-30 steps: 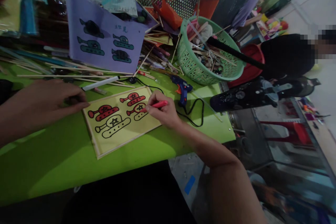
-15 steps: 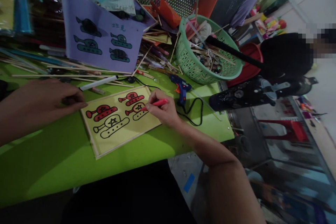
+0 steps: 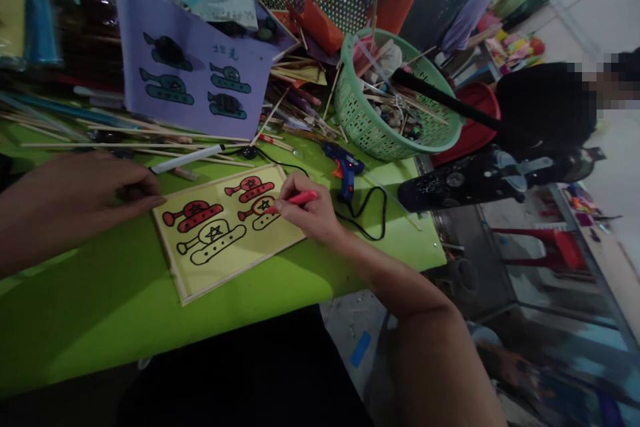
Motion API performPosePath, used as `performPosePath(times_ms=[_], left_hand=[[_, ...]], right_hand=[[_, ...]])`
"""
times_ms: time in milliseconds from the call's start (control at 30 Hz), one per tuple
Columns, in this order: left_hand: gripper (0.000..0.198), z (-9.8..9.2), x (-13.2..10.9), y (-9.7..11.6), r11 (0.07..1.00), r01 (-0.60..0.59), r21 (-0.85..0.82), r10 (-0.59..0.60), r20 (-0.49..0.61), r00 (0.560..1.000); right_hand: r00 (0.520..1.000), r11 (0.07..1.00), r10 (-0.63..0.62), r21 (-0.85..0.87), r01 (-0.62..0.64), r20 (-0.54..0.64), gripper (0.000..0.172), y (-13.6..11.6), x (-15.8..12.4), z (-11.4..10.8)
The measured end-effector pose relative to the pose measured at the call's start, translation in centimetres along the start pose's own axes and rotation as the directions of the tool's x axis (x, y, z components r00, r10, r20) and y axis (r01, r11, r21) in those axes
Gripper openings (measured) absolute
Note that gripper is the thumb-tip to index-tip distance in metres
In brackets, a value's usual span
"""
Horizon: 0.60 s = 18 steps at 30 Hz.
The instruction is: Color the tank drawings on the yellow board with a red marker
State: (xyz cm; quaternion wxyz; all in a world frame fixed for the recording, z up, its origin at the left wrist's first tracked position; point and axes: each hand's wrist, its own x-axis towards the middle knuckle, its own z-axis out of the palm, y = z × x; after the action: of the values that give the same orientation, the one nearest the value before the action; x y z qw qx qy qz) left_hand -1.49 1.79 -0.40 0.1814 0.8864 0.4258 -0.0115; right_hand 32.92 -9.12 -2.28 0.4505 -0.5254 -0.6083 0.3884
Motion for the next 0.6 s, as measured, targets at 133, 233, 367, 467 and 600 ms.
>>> performPosePath(times_ms=[133,233,367,467,600], left_hand=[[0.031,0.14,-0.01,-0.34,1.0,-0.007,0.027,0.007,-0.005,1.0],[0.028,0.04,0.01,-0.14,0.999,-0.006,0.033,0.006,0.004,1.0],[0.028,-0.24,0.06,0.36,0.999,0.042,0.022,-0.043,0.035,0.998],[0.034,-0.29,0.08,0.39,0.999,0.051,-0.003,-0.051,0.034,0.998],[0.036,-0.16,0.09,0.17,0.999,0.048,-0.007,-0.048,0.033,0.998]], right_hand=[[1.0,1.0,0.001,-0.014,-0.001,-0.025,0.02,-0.03,-0.03,0.04],[1.0,1.0,-0.004,0.002,0.004,-0.003,0.02,-0.11,-0.06,0.12],[1.0,1.0,0.008,-0.015,-0.008,-0.023,0.02,-0.36,-0.04,0.06],[0.998,1.0,-0.005,-0.023,0.004,-0.064,0.019,-0.44,0.02,-0.04],[0.995,1.0,-0.01,-0.028,0.007,-0.104,0.019,-0.38,0.14,-0.09]])
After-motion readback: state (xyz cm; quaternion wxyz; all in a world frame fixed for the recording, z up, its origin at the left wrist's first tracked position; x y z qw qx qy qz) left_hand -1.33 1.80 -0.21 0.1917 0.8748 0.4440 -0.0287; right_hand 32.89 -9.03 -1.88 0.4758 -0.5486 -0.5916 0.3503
